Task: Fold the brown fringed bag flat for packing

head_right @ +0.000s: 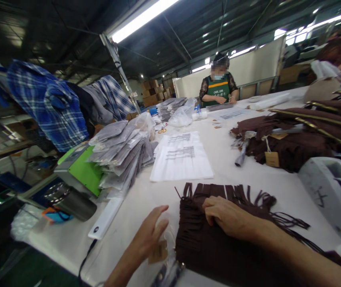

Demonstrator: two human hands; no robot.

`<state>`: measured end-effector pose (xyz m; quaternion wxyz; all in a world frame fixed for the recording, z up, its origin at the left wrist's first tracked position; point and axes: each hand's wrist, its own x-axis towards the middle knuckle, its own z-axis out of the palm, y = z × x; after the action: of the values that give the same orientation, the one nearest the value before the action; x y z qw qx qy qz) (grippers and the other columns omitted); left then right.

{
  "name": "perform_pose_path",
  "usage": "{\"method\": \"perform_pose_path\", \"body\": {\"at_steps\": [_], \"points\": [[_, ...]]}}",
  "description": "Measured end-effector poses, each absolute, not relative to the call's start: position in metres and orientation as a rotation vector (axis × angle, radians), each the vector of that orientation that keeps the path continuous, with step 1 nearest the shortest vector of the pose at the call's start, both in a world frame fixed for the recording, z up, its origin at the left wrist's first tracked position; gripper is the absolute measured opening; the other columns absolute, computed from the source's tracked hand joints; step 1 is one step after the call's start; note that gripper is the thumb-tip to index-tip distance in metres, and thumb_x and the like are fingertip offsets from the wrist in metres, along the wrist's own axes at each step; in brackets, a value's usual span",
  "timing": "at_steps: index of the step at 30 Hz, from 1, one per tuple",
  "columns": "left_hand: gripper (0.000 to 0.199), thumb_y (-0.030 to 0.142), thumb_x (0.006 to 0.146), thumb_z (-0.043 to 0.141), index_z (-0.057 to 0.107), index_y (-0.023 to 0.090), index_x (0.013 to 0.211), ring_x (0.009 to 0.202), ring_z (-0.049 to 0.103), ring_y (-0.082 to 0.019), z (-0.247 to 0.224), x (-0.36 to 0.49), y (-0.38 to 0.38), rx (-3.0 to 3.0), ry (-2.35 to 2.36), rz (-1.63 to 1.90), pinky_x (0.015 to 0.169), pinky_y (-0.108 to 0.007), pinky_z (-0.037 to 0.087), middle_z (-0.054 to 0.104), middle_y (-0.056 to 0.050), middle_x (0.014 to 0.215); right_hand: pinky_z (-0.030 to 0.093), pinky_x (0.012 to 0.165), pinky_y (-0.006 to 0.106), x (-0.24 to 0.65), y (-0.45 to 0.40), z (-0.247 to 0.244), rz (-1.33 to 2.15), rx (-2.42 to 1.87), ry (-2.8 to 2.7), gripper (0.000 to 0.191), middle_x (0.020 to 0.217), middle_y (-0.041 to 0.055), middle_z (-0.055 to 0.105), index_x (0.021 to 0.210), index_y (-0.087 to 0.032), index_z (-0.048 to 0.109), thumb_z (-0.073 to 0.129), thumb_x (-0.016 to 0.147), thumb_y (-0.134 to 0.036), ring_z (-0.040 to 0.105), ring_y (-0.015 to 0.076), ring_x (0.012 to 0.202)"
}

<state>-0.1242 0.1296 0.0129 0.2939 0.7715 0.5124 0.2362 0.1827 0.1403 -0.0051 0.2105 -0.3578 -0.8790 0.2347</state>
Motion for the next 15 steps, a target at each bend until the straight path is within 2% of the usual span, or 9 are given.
{"method": "perform_pose_path", "body": {"at_steps": [2,3,4,6,9,12,14,15], "points": [[0.062,0.045,0.094,0.046,0.038,0.013,0.147,0.146,0.028,-0.033,-0.011,-0.130,0.124,2.259,1.315,0.431,0.118,-0.058,0.026,0.034,-0.017,0.156,0.045,0.086,0.035,0.185,0.140,-0.006,0.623,-1.038,-2.379,0.028,0.097,0.0043,0.066,0.072,-0.021,0.061,0.041,0.074,-0.001,0.060,0.0194,0.093],[0.069,0.049,0.095,0.046,0.027,0.015,0.152,0.148,0.020,-0.033,-0.022,-0.129,0.120,2.334,1.278,0.354,0.118,-0.059,0.024,0.024,-0.016,0.159,0.045,0.087,0.035,0.182,0.140,-0.003,0.602,-1.079,-2.336,0.029,0.098,0.0044,0.067,0.073,-0.021,0.061,0.041,0.074,0.000,0.060,0.0192,0.094],[0.076,0.054,0.095,0.046,0.017,0.017,0.155,0.148,0.017,-0.033,-0.031,-0.124,0.116,2.408,1.235,0.300,0.118,-0.059,0.026,0.018,-0.015,0.161,0.046,0.088,0.035,0.176,0.140,0.002,0.577,-1.116,-2.290,0.029,0.100,0.0049,0.067,0.077,-0.021,0.062,0.040,0.077,-0.001,0.061,0.0193,0.096],[0.091,0.061,0.091,0.050,0.004,0.018,0.156,0.147,0.018,-0.036,-0.048,-0.109,0.110,2.569,1.161,0.275,0.115,-0.060,0.032,0.014,-0.017,0.160,0.045,0.096,0.036,0.157,0.136,0.016,0.533,-1.113,-2.239,0.030,0.114,0.0067,0.067,0.093,-0.021,0.065,0.039,0.088,-0.007,0.059,0.0199,0.108],[0.105,0.066,0.083,0.061,0.005,0.015,0.156,0.142,0.032,-0.039,-0.078,-0.083,0.107,2.862,1.049,0.444,0.109,-0.060,0.041,0.030,-0.021,0.156,0.035,0.113,0.039,0.122,0.132,0.029,0.516,-0.990,-2.315,0.030,0.137,0.0060,0.059,0.122,-0.023,0.063,0.043,0.098,-0.021,0.049,0.0202,0.130],[0.084,0.047,0.092,0.058,0.015,0.014,0.155,0.127,0.054,-0.034,-0.102,-0.071,0.108,3.128,0.933,0.783,0.099,-0.049,0.053,0.056,-0.016,0.139,0.027,0.118,0.050,0.107,0.136,0.020,0.536,-1.075,-2.433,0.031,0.137,0.0068,0.061,0.125,-0.025,0.064,0.052,0.096,-0.025,0.049,0.0243,0.133],[0.068,0.033,0.098,0.050,0.016,0.016,0.154,0.120,0.061,-0.026,-0.100,-0.074,0.109,3.218,0.840,0.933,0.095,-0.040,0.056,0.064,-0.010,0.131,0.027,0.117,0.057,0.118,0.141,0.006,0.494,-1.263,-2.405,0.031,0.135,0.0097,0.062,0.124,-0.022,0.066,0.054,0.095,-0.025,0.051,0.0280,0.132],[0.065,0.032,0.099,0.047,0.017,0.017,0.155,0.121,0.061,-0.024,-0.092,-0.078,0.110,3.217,0.824,0.927,0.095,-0.037,0.056,0.063,-0.010,0.132,0.027,0.116,0.059,0.129,0.141,-0.002,0.461,-1.346,-2.355,0.032,0.135,0.0103,0.062,0.125,-0.021,0.065,0.052,0.096,-0.027,0.050,0.0290,0.132]]}}
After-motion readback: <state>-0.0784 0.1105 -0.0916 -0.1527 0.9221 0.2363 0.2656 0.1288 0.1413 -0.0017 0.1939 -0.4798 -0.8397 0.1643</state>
